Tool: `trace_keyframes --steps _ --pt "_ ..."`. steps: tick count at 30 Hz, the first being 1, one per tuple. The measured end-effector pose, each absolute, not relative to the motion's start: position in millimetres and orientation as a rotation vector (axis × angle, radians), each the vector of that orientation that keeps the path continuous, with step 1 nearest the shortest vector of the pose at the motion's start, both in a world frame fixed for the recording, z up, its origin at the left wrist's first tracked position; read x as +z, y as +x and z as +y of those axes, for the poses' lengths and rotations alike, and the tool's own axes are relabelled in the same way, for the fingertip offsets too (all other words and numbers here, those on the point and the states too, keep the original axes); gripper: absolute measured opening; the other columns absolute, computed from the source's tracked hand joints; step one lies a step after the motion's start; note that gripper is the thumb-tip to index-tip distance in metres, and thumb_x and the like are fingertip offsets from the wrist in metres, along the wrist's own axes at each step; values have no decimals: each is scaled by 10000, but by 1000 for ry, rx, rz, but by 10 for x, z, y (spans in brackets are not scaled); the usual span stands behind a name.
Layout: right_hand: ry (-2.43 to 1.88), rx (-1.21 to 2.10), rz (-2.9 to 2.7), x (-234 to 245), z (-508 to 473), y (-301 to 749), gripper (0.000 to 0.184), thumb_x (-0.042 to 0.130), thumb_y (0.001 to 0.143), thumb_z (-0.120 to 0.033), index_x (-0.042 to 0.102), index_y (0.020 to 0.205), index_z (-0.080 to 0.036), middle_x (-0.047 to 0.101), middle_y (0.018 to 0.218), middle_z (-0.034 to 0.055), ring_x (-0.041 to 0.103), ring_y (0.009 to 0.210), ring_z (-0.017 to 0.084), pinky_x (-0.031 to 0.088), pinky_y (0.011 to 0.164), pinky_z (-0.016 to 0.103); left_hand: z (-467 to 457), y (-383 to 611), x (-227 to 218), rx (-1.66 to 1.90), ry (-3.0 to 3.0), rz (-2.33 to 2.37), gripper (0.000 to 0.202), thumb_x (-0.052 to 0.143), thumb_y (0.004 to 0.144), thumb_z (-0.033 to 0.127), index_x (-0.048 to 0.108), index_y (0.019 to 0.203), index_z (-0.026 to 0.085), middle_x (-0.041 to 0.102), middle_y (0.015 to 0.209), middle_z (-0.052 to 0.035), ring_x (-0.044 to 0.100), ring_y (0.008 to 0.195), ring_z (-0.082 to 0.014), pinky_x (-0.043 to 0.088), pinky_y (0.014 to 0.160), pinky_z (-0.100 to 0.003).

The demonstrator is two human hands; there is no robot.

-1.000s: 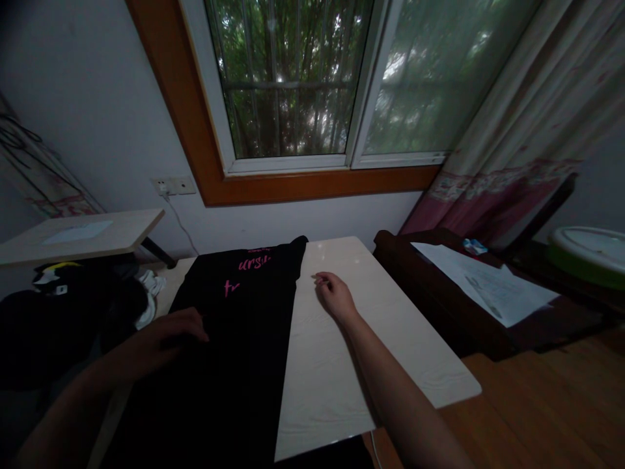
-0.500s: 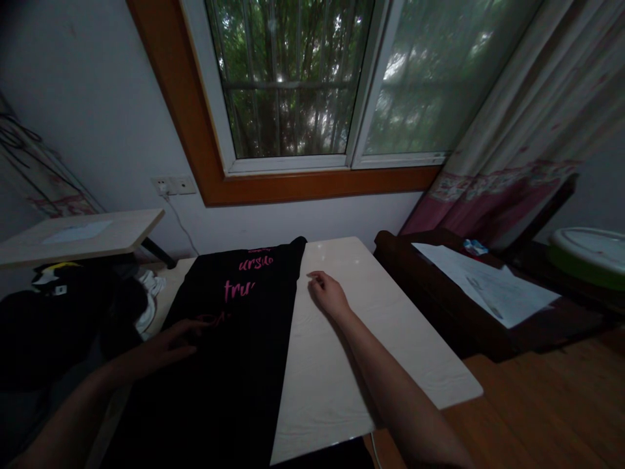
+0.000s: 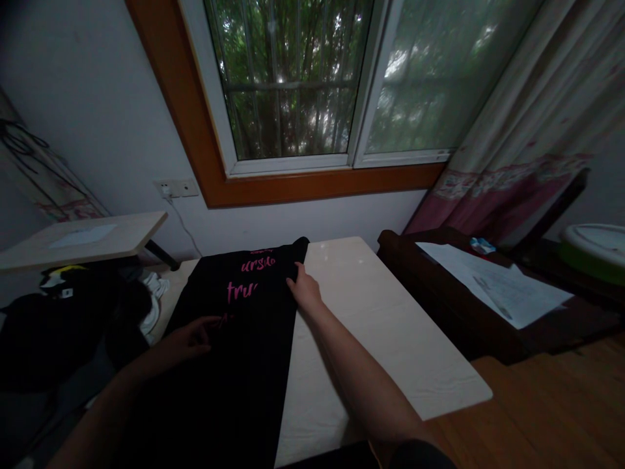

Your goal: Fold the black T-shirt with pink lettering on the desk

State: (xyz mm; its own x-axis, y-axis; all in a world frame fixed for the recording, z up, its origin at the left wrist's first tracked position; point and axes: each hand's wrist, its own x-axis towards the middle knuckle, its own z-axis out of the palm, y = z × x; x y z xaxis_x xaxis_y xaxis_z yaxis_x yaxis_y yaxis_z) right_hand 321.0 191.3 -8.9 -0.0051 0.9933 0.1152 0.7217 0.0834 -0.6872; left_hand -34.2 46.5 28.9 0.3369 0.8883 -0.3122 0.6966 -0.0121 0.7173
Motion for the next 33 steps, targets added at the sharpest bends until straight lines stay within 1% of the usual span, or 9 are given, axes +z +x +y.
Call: trace_keyframes --steps 4,8,12,15,18,21,25,28,33 --pt "-1686 611 -1831 -54 1841 3262 548 597 922 -255 425 1441 -236 689 1219 108 663 1090 252 490 902 336 438 -295 276 275 1739 1365 662 599 857 430 417 1471 265 594 944 8 564 826 -155 453 758 -282" --pt "-1660 630 -1899 -29 1788 3358 488 596 921 -222 490 1396 -250 677 1260 88 638 1147 234 479 955 327 319 -205 377 231 1679 1277 633 597 864 409 441 1468 299 580 956 19 539 805 -139 441 731 -264" --pt "-1621 668 -1890 -35 1759 3423 478 591 922 -212 502 1389 -264 669 1274 72 637 1146 220 479 958 329 239 -154 476 283 1687 1322 597 566 897 435 445 1468 307 612 1014 7 574 852 -150 471 784 -281" --pt "-1619 602 -1864 -22 1683 3434 453 572 947 -259 509 1395 -265 677 1245 78 646 1110 222 479 941 332 272 -248 427 428 1751 1432 527 506 933 466 508 1420 263 643 1078 -31 615 948 -188 494 886 -340" --pt "-1624 529 -1881 7 1531 3439 444 551 972 -374 525 1399 -256 707 1108 90 663 1018 237 484 898 341 348 -469 286 614 1890 1587 430 488 938 453 616 1289 240 640 1196 -69 604 1111 -241 452 1033 -426" --pt "-1580 551 -1939 31 1352 3463 502 557 960 -486 527 1414 -273 706 1003 76 666 929 237 486 858 346 402 -721 131 724 2028 1796 380 508 914 435 661 1192 226 640 1184 -83 589 1143 -267 430 1069 -474" --pt "-1468 688 -1985 50 1143 3483 596 629 902 -539 519 1426 -279 694 944 48 653 887 224 485 831 340 397 -926 -12 714 2065 2026 436 537 863 431 637 1229 217 632 1168 -91 594 1131 -286 431 1072 -508" --pt "-1480 767 -1986 63 975 3417 619 672 871 -517 526 1417 -266 672 879 30 645 869 225 483 823 342 374 -969 -72 682 2023 2025 505 539 842 422 585 1297 206 610 1213 -92 590 1163 -277 441 1083 -474" --pt "-1550 751 -2059 72 675 3180 604 691 867 -361 502 1437 -299 651 1043 80 643 974 241 463 911 359 381 -1015 -139 666 1968 1989 595 554 817 411 515 1370 193 578 1326 -111 556 1253 -284 411 1128 -472"
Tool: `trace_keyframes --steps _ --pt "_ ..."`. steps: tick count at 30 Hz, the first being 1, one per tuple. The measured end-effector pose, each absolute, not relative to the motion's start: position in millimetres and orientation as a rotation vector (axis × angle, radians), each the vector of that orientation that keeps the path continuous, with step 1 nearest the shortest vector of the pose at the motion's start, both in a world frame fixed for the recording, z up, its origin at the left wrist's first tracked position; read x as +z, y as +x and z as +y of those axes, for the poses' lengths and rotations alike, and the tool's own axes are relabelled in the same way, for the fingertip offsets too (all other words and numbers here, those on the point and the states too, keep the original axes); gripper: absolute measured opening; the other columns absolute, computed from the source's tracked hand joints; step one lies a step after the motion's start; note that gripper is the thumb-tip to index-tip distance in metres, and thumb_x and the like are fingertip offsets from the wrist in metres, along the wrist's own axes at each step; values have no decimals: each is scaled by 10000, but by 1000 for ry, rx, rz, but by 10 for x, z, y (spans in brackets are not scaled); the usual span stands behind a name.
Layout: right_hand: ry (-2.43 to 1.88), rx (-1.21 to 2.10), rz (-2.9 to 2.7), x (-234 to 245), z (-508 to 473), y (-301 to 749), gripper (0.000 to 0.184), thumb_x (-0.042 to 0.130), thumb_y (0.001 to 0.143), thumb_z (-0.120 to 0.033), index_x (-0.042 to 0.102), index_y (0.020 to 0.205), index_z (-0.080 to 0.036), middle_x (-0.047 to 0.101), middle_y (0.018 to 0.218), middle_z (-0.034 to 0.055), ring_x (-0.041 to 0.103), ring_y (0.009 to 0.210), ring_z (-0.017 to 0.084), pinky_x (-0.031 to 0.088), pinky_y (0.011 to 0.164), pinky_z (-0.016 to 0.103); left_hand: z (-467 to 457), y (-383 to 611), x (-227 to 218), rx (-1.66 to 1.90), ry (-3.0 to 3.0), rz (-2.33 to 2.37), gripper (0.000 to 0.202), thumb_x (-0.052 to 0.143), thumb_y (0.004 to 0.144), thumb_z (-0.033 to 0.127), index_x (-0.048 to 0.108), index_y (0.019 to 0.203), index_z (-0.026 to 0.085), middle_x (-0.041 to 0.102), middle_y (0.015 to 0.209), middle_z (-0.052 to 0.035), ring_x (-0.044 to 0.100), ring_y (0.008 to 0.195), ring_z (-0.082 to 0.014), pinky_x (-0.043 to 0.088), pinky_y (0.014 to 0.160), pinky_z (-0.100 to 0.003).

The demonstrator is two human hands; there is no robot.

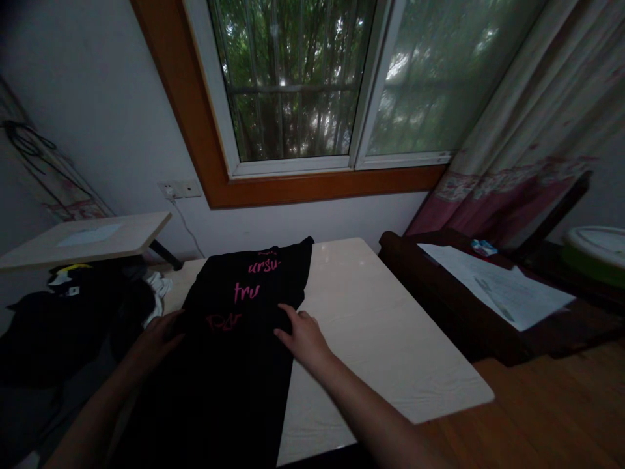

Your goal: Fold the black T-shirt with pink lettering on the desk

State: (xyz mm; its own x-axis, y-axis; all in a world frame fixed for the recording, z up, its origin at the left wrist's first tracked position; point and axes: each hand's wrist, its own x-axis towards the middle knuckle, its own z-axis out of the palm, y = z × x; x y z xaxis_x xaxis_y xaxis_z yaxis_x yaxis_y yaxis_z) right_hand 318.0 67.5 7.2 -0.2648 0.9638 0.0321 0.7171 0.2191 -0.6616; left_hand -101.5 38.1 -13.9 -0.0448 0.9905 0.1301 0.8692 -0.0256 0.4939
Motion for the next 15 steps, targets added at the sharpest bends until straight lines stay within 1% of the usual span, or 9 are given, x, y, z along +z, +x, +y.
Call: trace_keyframes --steps 2,4,7,10,12,15 --pt "-1554 745 -2101 89 612 3123 556 657 877 -267 517 1415 -295 645 1056 83 639 999 236 451 931 348 381 -1028 -144 665 1943 1955 619 551 815 409 492 1386 176 561 1390 -124 528 1305 -290 383 1154 -477" --pt "-1580 742 -2119 123 592 3122 503 630 883 -225 547 1375 -286 634 1061 85 632 1010 233 444 939 341 362 -1019 -124 661 1893 1914 627 534 826 402 468 1405 172 547 1438 -123 514 1336 -286 369 1167 -474" --pt "-1638 759 -2147 190 599 3212 456 630 877 -209 582 1324 -283 617 1031 82 626 989 232 443 929 342 298 -958 -55 608 1831 1871 636 521 838 414 463 1423 169 564 1443 -118 528 1334 -288 365 1170 -481" --pt "-1664 789 -2170 231 603 3363 447 638 864 -190 592 1300 -279 611 1014 72 622 975 220 436 927 332 209 -855 29 536 1814 1798 627 536 831 428 511 1402 172 577 1439 -110 537 1330 -294 355 1176 -481" --pt "-1669 833 -2176 234 599 3479 443 644 859 -190 591 1289 -279 621 1033 69 623 980 215 437 917 327 138 -769 88 489 1808 1726 597 548 829 410 543 1386 196 578 1445 -93 534 1337 -288 354 1178 -470" --pt "-1626 934 -2170 210 587 3658 438 650 839 -183 597 1260 -289 654 1056 65 631 987 224 451 892 331 19 -634 187 424 1802 1651 566 560 839 360 550 1394 252 579 1451 -62 532 1342 -277 358 1174 -468"
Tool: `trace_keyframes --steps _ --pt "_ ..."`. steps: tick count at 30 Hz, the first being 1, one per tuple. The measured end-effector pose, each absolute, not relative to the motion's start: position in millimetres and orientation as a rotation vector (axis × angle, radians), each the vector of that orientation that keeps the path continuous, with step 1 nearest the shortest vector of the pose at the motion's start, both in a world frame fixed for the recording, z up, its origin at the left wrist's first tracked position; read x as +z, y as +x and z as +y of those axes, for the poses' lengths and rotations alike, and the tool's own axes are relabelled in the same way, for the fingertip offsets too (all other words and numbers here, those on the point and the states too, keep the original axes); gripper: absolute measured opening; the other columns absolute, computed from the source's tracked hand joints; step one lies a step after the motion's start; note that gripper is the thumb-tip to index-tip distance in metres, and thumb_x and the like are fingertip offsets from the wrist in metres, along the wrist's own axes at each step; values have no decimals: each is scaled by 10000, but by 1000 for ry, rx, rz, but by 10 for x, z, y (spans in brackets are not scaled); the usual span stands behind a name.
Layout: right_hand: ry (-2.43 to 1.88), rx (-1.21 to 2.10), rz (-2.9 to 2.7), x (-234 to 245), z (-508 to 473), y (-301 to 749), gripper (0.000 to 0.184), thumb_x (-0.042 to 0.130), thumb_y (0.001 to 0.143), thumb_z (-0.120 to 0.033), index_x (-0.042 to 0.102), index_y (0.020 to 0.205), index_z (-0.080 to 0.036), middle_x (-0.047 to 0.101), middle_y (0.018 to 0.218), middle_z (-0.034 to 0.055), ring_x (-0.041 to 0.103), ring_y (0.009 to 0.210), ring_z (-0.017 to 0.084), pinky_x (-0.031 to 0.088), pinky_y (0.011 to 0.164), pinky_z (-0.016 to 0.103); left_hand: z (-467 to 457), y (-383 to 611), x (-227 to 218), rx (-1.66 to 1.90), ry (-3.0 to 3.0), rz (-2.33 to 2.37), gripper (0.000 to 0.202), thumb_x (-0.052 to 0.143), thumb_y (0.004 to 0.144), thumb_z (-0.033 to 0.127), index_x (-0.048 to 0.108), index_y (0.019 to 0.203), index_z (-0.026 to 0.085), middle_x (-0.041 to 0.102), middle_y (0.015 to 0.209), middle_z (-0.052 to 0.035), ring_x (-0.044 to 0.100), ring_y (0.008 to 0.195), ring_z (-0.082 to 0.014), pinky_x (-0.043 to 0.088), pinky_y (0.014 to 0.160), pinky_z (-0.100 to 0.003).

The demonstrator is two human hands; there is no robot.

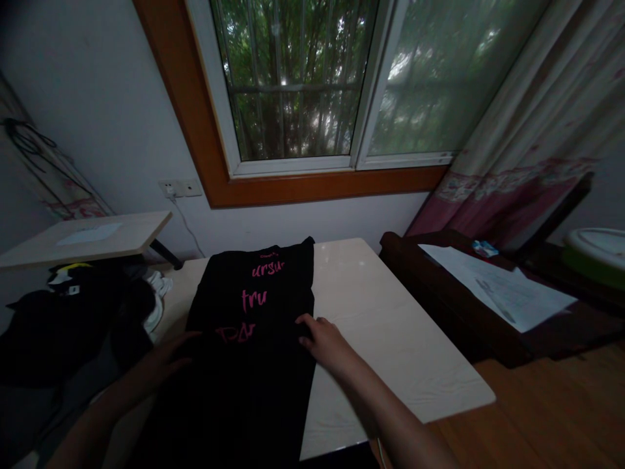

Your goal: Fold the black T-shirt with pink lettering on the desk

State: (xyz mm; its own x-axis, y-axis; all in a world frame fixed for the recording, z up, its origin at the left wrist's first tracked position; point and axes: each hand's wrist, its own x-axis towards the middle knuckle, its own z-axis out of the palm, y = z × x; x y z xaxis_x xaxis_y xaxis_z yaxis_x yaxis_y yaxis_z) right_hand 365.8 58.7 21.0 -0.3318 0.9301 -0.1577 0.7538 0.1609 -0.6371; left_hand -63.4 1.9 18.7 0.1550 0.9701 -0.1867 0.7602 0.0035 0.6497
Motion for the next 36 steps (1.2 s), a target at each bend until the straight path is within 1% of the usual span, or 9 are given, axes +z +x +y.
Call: trace_keyframes --steps 6,10,14,17,22,25,28,32,36 --pt "-1473 1091 -2129 162 554 3884 434 661 798 -193 609 1214 -306 706 1070 52 650 983 256 485 871 369 -108 -491 292 361 1860 1609 557 577 845 325 541 1401 335 595 1436 -30 555 1308 -286 384 1145 -505" --pt "-1456 1044 -2139 211 599 3931 393 652 840 -274 617 1232 -286 720 1066 55 668 962 254 486 844 355 -28 -429 279 397 1969 1793 524 580 844 365 582 1361 286 644 1304 -85 612 1186 -291 449 1072 -477" --pt "-1556 786 -2066 278 808 3975 325 559 909 -360 650 1196 -239 714 862 49 662 794 231 474 742 325 61 -215 379 495 2094 1940 358 532 891 429 711 1119 218 651 1088 -105 629 1058 -288 472 1011 -467" --pt "-1531 621 -1964 271 1055 3990 298 522 909 -333 671 1141 -220 713 894 52 657 816 219 473 769 316 56 43 499 436 2077 1779 335 504 928 473 736 989 239 668 1079 -84 638 1036 -268 479 990 -445" --pt "-1472 584 -1899 148 1462 3886 324 494 919 -295 649 1194 -223 703 875 27 653 813 202 482 769 305 -30 405 575 319 1971 1566 438 534 909 582 689 1171 266 680 1230 -79 631 1139 -279 458 1033 -447" --pt "-1450 507 -1928 95 1647 3751 321 504 922 -248 648 1208 -227 715 1020 43 653 936 202 483 872 318 -91 494 587 297 1921 1532 572 595 861 613 612 1317 269 628 1363 -97 576 1256 -306 412 1100 -479" --pt "-1411 344 -2019 120 1788 3607 291 511 932 -210 673 1174 -214 693 1124 69 612 1068 214 442 992 340 -155 523 615 290 1936 1493 591 644 848 516 561 1386 285 585 1428 -87 538 1314 -304 375 1143 -488" --pt "-1431 144 -2156 222 1949 3455 254 532 942 -210 716 1117 -202 659 1071 97 569 1079 242 436 1001 358 -211 517 638 313 1961 1407 516 597 838 245 592 1350 302 613 1393 -55 573 1278 -261 386 1149 -461" --pt "-1408 124 -2299 271 2083 3367 386 540 922 -154 665 1282 -211 614 1206 108 569 1107 232 444 1004 346 -259 399 681 387 1863 1366 530 592 837 224 585 1357 327 595 1415 -38 539 1317 -254 349 1178 -468"
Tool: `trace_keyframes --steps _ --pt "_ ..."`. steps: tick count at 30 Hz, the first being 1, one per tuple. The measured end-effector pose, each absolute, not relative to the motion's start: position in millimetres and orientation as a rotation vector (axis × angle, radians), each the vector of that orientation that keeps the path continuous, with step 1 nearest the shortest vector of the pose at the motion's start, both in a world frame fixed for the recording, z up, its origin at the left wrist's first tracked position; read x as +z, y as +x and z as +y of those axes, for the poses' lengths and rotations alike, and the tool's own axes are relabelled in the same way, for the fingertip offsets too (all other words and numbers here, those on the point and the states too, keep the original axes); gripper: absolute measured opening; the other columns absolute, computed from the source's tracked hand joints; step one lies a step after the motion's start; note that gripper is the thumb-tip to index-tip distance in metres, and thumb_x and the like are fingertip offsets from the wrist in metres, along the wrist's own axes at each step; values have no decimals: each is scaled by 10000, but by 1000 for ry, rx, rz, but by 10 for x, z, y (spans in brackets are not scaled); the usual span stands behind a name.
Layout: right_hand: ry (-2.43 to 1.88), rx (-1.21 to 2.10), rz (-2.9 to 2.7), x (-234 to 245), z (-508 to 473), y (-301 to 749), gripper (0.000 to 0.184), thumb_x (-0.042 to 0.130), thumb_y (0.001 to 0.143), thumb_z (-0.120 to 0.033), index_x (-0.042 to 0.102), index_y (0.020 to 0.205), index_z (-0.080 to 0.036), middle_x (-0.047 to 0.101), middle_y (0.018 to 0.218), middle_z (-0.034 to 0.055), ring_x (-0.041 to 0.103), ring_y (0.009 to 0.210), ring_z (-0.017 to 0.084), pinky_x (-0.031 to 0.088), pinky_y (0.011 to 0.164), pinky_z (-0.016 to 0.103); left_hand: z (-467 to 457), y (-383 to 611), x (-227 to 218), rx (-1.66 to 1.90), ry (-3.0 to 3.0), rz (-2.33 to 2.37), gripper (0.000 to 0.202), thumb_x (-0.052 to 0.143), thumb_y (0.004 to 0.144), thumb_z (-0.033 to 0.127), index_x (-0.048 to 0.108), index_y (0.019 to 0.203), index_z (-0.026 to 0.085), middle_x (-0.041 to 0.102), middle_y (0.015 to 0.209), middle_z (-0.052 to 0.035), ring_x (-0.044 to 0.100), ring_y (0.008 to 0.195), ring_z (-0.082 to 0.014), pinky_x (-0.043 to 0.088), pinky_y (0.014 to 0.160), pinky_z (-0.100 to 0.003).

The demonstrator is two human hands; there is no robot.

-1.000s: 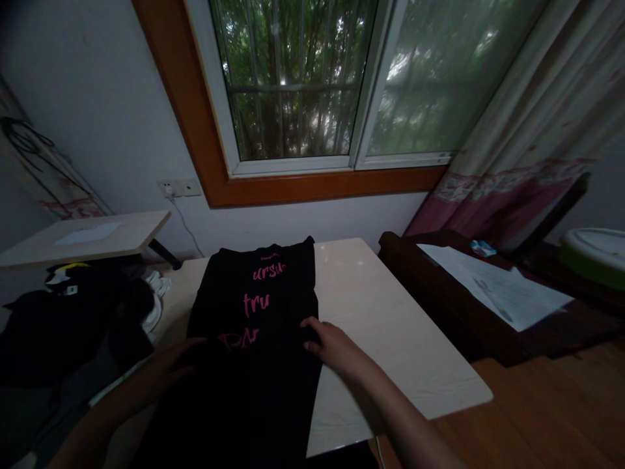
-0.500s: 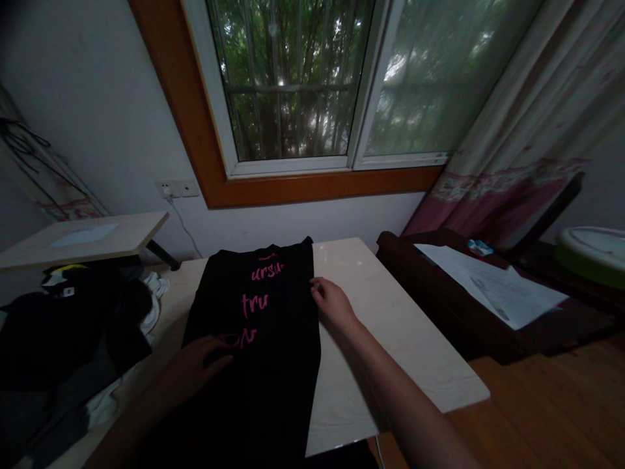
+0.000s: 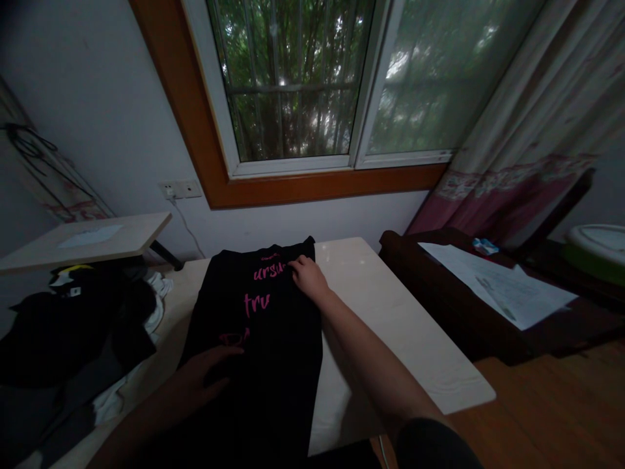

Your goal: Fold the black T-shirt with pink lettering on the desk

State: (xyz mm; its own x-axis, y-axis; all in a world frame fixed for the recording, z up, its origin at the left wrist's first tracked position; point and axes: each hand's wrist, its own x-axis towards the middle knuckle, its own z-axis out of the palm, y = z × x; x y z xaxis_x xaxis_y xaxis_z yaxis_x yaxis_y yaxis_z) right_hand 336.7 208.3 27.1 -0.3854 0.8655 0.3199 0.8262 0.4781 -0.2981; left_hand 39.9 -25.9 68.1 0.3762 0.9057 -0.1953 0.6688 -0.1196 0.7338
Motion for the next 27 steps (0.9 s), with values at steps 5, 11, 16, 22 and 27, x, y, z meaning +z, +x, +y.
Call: trace_keyframes --steps 5,11,16,22,27 --pt "-1299 122 -2467 280 2178 3288 603 487 884 -56 530 1447 -270 423 1532 72 516 1257 240 417 1063 373 -337 186 784 434 1720 1290 464 624 885 385 585 1347 363 562 1443 -31 512 1329 -269 350 1168 -474" --pt "-1346 225 -2488 356 2357 3183 427 520 891 -93 699 1235 -270 573 1387 57 562 1164 252 432 1027 374 -391 270 892 479 1715 1240 324 656 867 411 691 1175 317 639 1283 -34 546 1237 -264 411 1094 -414" --pt "-1549 204 -2244 357 2549 3209 251 530 918 -208 762 1015 -203 602 1278 121 538 1144 297 433 1013 414 -431 451 982 440 1722 1175 263 673 857 374 711 1111 318 651 1169 -24 570 1142 -226 415 1060 -367" --pt "-1744 254 -1891 245 2728 3398 353 512 926 -374 757 839 -134 617 1130 177 577 1091 299 436 1023 401 -387 577 954 444 1734 1104 251 682 862 338 709 1110 317 645 1175 -15 562 1137 -208 407 1032 -340" --pt "-1838 407 -1647 124 2827 3695 194 663 764 -238 732 929 -161 658 997 136 619 1020 273 481 950 361 -303 640 942 418 1733 1044 234 699 850 326 721 1082 299 650 1110 -17 579 1092 -203 412 996 -341"
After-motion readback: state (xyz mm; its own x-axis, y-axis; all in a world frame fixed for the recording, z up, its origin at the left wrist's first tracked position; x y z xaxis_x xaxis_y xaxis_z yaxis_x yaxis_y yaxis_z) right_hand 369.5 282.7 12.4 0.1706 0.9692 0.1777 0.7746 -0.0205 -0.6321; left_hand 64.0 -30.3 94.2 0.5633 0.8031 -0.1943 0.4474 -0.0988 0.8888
